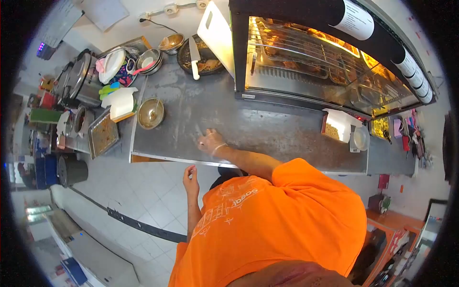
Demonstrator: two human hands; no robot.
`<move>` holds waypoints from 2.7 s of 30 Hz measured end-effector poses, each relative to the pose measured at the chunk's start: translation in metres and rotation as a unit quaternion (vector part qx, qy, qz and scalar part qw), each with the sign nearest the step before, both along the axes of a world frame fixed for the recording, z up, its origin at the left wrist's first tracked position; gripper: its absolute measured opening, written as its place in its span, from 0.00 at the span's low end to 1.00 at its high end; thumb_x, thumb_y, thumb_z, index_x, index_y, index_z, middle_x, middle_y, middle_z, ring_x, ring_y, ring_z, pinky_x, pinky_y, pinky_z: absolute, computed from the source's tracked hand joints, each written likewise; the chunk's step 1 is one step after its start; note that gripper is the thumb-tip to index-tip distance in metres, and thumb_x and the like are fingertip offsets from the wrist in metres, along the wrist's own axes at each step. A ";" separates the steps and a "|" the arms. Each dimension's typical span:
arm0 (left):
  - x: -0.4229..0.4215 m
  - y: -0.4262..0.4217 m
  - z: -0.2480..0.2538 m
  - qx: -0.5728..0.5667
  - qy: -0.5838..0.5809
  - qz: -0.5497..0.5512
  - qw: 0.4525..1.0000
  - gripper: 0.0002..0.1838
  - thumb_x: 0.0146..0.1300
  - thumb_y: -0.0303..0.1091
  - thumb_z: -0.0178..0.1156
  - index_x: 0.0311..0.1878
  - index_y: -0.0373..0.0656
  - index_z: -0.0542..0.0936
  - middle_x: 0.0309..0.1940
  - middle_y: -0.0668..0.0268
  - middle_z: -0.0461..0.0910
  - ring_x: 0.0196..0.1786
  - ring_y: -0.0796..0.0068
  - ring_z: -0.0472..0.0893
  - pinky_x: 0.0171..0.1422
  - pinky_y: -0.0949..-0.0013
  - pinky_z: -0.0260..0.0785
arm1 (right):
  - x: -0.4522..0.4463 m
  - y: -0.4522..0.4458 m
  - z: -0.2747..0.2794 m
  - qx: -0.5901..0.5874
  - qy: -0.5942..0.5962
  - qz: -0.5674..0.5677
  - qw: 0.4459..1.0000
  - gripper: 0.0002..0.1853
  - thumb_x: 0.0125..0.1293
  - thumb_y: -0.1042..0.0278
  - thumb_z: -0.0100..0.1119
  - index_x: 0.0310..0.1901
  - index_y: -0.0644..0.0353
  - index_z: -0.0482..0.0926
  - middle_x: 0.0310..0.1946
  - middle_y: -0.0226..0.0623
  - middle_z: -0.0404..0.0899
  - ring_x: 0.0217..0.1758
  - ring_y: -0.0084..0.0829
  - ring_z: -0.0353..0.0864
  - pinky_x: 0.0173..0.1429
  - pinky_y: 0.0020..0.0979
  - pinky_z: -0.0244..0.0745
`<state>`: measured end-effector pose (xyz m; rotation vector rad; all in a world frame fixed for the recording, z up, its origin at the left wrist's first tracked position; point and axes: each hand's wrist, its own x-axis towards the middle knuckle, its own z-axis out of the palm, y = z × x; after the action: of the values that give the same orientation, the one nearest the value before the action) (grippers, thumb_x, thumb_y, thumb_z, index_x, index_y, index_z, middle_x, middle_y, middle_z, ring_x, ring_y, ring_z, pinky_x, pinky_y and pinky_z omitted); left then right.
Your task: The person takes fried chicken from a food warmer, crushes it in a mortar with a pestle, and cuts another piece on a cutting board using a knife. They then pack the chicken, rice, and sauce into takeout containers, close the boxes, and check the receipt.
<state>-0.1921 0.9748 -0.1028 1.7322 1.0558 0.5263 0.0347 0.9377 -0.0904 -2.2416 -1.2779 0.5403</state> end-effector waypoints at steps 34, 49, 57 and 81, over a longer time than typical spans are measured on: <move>0.119 0.080 -0.009 -0.079 -0.002 -0.209 0.975 0.16 0.74 0.41 0.61 0.54 0.38 0.81 0.48 0.62 0.83 0.51 0.72 0.81 0.58 0.67 0.71 | 0.270 -0.086 0.171 0.145 -0.402 -0.286 0.858 0.14 0.69 0.53 0.53 0.36 0.53 0.82 0.31 0.37 0.84 0.42 0.42 0.83 0.55 0.49 0.69; 0.134 0.018 -0.023 -0.088 -0.055 -0.190 0.976 0.16 0.74 0.41 0.61 0.55 0.39 0.81 0.49 0.64 0.83 0.51 0.75 0.79 0.59 0.70 0.69 | 0.318 -0.090 0.173 0.036 -0.364 -0.373 0.853 0.21 0.66 0.48 0.55 0.48 0.54 0.86 0.48 0.44 0.85 0.59 0.42 0.80 0.63 0.51 0.67; 0.088 0.029 -0.025 -0.092 -0.065 -0.156 0.981 0.15 0.72 0.39 0.63 0.53 0.37 0.82 0.47 0.61 0.85 0.54 0.72 0.81 0.59 0.68 0.72 | 0.308 -0.161 0.123 0.176 -0.451 -0.281 0.829 0.12 0.63 0.53 0.62 0.38 0.51 0.80 0.33 0.37 0.77 0.37 0.42 0.78 0.45 0.47 0.73; 0.041 0.264 -0.024 -0.223 0.065 -0.234 0.944 0.16 0.72 0.40 0.63 0.55 0.39 0.81 0.52 0.59 0.85 0.55 0.69 0.82 0.62 0.66 0.72 | 0.230 0.309 0.027 -0.067 -0.310 -0.276 0.907 0.20 0.69 0.52 0.60 0.59 0.48 0.76 0.43 0.46 0.80 0.41 0.50 0.84 0.49 0.49 0.80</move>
<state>-0.1508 1.2386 -0.1269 1.5452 0.7386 -0.1245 0.2649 1.2469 -0.0637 -2.8549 -0.7866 -0.3373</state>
